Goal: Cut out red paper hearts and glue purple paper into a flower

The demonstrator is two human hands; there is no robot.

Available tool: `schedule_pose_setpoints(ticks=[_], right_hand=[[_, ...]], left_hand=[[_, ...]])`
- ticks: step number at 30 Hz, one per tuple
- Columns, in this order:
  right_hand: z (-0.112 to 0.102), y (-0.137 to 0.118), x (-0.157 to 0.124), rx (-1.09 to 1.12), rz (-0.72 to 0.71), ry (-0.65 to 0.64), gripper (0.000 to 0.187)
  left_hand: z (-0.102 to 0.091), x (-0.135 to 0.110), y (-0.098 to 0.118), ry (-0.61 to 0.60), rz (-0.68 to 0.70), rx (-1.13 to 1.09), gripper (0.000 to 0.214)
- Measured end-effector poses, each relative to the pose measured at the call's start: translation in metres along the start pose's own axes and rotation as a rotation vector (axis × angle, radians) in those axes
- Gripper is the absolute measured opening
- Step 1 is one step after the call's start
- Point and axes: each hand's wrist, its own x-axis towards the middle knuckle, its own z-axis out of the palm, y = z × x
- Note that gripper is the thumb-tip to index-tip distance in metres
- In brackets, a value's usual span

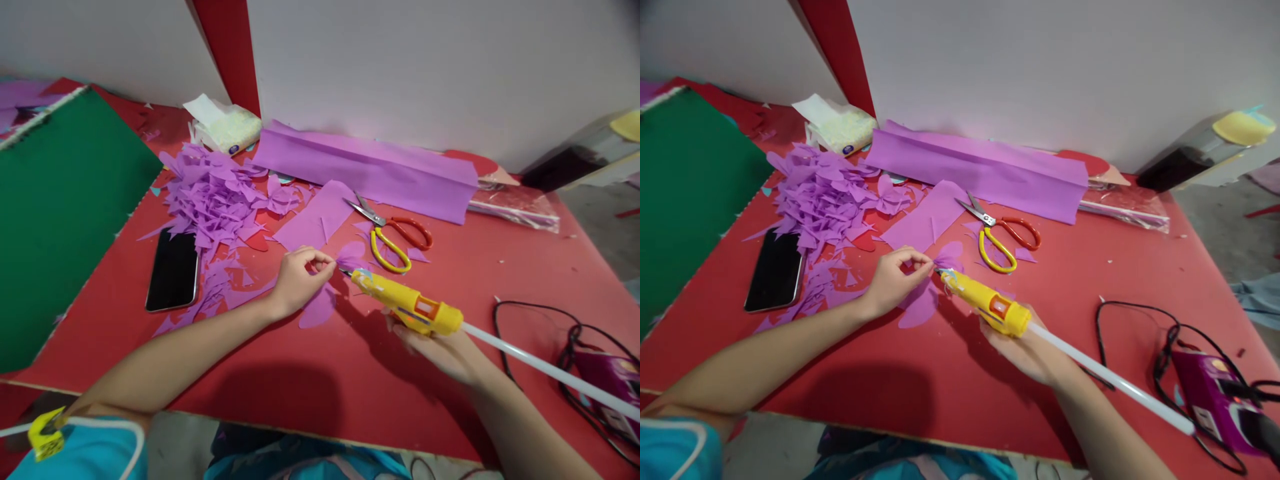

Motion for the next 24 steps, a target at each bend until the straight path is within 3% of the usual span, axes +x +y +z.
schedule_pose_setpoints(ticks=[4, 14, 24], right_hand=[[0.000, -0.002, 0.001, 0.022, 0.081, -0.018, 0.011], [0.002, 0.022, 0.000, 0.036, 0.046, 0.001, 0.010], [0.005, 0.001, 0.004, 0.055, 0.122, 0.070, 0.012]], left_hand=[[-0.001, 0.000, 0.002, -0.011, -0.027, -0.043, 0.009], [0.002, -0.003, 0.002, -0.052, -0.075, -0.126, 0.008], [0.001, -0.003, 0.003, -0.070, -0.090, -0.139, 0.008]])
